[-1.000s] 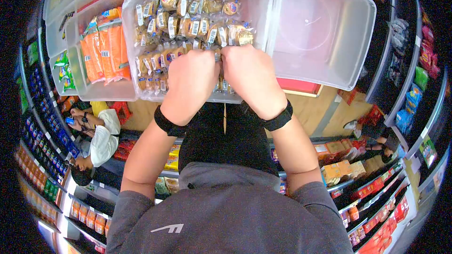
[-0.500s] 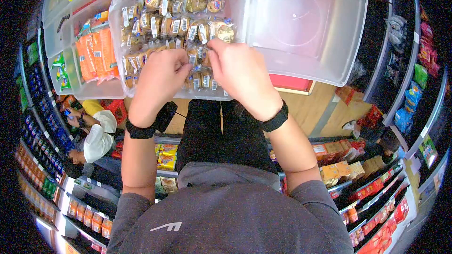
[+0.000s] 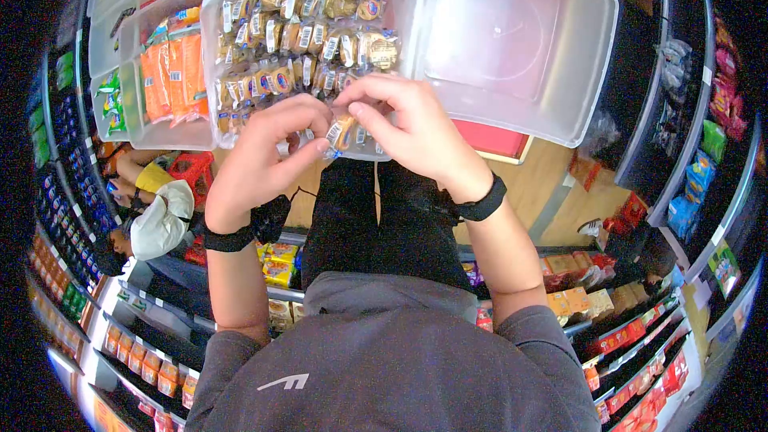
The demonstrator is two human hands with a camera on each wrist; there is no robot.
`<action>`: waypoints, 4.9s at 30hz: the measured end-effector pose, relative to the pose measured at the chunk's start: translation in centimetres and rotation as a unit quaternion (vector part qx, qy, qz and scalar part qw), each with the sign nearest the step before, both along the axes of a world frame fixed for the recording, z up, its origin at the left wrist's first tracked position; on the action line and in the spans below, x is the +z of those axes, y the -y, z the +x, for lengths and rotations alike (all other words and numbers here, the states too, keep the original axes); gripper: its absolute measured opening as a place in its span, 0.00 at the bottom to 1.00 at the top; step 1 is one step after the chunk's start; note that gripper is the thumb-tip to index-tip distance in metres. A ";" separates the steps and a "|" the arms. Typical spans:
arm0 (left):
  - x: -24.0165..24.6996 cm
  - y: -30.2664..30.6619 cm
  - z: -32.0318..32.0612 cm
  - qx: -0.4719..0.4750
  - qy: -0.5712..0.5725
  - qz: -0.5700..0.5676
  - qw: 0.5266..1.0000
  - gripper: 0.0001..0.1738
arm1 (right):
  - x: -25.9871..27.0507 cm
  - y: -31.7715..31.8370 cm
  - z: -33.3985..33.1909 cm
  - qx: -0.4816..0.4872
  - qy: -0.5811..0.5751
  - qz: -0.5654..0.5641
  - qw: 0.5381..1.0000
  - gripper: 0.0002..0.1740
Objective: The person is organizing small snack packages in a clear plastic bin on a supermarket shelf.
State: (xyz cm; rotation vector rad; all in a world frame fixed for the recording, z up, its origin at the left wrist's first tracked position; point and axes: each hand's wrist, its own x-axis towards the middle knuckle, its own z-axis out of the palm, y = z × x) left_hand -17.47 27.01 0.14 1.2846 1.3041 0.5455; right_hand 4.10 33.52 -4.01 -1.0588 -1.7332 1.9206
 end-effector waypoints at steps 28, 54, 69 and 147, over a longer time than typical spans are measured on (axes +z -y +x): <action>8.4 12.6 0.7 0.188 0.121 -0.025 0.974 0.13 | 11.4 7.8 -1.4 -0.023 -0.049 -0.084 0.995 0.05; 15.2 14.2 5.5 0.197 -0.067 0.158 0.965 0.14 | 18.3 8.5 4.8 0.069 -0.023 0.034 0.997 0.09; 13.9 12.1 7.1 0.223 0.083 0.112 0.965 0.13 | 18.1 6.9 6.6 0.030 -0.069 0.073 0.994 0.09; 10.9 6.9 8.3 0.211 0.139 0.084 0.964 0.04 | 15.0 3.0 7.9 0.025 -0.111 0.049 0.992 0.06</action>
